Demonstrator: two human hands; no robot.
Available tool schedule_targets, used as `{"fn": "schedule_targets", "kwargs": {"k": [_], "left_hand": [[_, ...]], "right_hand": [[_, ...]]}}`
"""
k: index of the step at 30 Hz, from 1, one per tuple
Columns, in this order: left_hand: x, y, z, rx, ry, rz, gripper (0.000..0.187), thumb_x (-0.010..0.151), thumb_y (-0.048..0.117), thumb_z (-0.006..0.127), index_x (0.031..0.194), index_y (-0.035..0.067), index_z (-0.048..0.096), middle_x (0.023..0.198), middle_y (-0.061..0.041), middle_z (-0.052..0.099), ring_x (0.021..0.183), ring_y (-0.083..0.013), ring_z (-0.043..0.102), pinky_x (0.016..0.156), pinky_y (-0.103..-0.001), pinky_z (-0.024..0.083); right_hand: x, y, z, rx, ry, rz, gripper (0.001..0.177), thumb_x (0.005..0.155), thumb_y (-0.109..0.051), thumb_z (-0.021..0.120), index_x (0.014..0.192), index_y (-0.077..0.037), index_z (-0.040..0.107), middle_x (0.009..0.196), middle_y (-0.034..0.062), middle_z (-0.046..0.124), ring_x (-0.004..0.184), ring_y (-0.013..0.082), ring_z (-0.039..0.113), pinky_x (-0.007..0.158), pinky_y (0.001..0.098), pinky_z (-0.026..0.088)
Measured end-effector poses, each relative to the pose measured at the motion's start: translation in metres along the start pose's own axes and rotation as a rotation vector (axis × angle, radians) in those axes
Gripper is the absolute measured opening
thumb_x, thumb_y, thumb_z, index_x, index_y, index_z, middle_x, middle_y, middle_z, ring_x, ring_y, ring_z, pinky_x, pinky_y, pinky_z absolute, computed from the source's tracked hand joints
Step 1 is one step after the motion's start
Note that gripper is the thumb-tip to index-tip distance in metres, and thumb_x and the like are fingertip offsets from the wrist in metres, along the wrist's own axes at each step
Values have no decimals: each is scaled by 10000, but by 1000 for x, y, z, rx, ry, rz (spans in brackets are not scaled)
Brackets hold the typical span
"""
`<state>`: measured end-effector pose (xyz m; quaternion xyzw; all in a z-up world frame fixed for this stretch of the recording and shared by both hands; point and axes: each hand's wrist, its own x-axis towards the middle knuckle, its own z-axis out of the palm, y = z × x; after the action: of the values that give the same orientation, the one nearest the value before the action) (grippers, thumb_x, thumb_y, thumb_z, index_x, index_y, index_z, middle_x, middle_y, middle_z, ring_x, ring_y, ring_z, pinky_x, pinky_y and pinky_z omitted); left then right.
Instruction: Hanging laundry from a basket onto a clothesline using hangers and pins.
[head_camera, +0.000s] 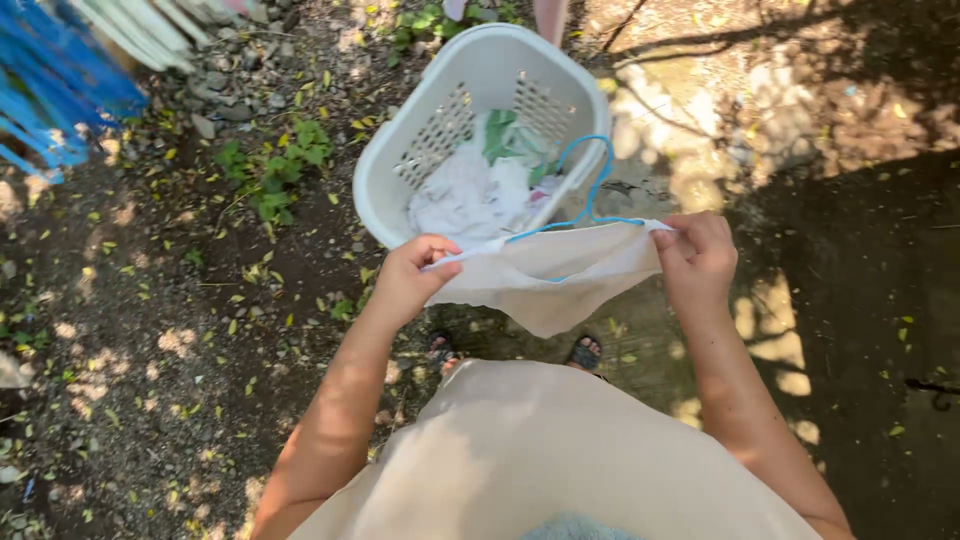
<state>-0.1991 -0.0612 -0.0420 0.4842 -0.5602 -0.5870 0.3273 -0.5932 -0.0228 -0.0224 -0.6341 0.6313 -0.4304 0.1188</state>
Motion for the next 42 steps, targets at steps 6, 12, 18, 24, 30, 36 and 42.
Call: {"fn": "schedule_targets", "kwargs": {"k": [6,12,18,24,30,36,42], "left_hand": [[73,35,125,137,256,195,211,786,44,861,968,60,757,791,42,543,743,-77,468,666,-245,403],[135,75,189,215,258,369,130,881,85,796,995,49,742,865,-41,592,823,-180,534,764,-294,451],[200,129,224,671,309,561,267,843,143,779,1082,57,698,1123,-167,641,1071,-368,618,900,-439,510],[307,133,256,732,329,689,368,870,242,769,1147,13,691,1111,-153,670,1049,-391,615,894,-479,485],[396,139,271,635,490,437,179,962,224,697,982,48,716,921,-150,695,910,-371,665,813,-470,514],[431,158,238,578,506,262,168,939,191,697,1024,49,725,942,-136,706,898,-362,669,783,-445,529],[439,206,218,767,895,291,207,874,135,711,1050,26,707,990,-134,685,923,-361,656,802,-455,523]], "right_hand": [[37,79,-94,-66,32,24,161,914,-23,784,1038,22,692,993,140,639,942,303,617,829,394,502],[108,147,-140,94,98,-25,155,933,9,787,1039,26,675,1040,125,637,968,265,631,859,368,510],[176,195,-127,32,145,-96,152,915,-2,823,989,2,690,954,109,631,908,258,595,834,362,464],[266,246,-108,37,86,-121,153,902,-40,807,973,-5,677,927,101,630,890,265,579,807,375,455],[367,284,-95,154,-154,35,159,919,-96,754,1042,-14,695,939,96,659,877,243,607,798,334,485],[474,285,-42,192,-380,-220,149,913,-86,728,1043,-25,690,956,121,662,893,300,625,815,398,485],[557,258,36,240,-552,-583,83,927,-59,706,980,-28,649,900,151,626,849,365,575,784,454,453]]}}
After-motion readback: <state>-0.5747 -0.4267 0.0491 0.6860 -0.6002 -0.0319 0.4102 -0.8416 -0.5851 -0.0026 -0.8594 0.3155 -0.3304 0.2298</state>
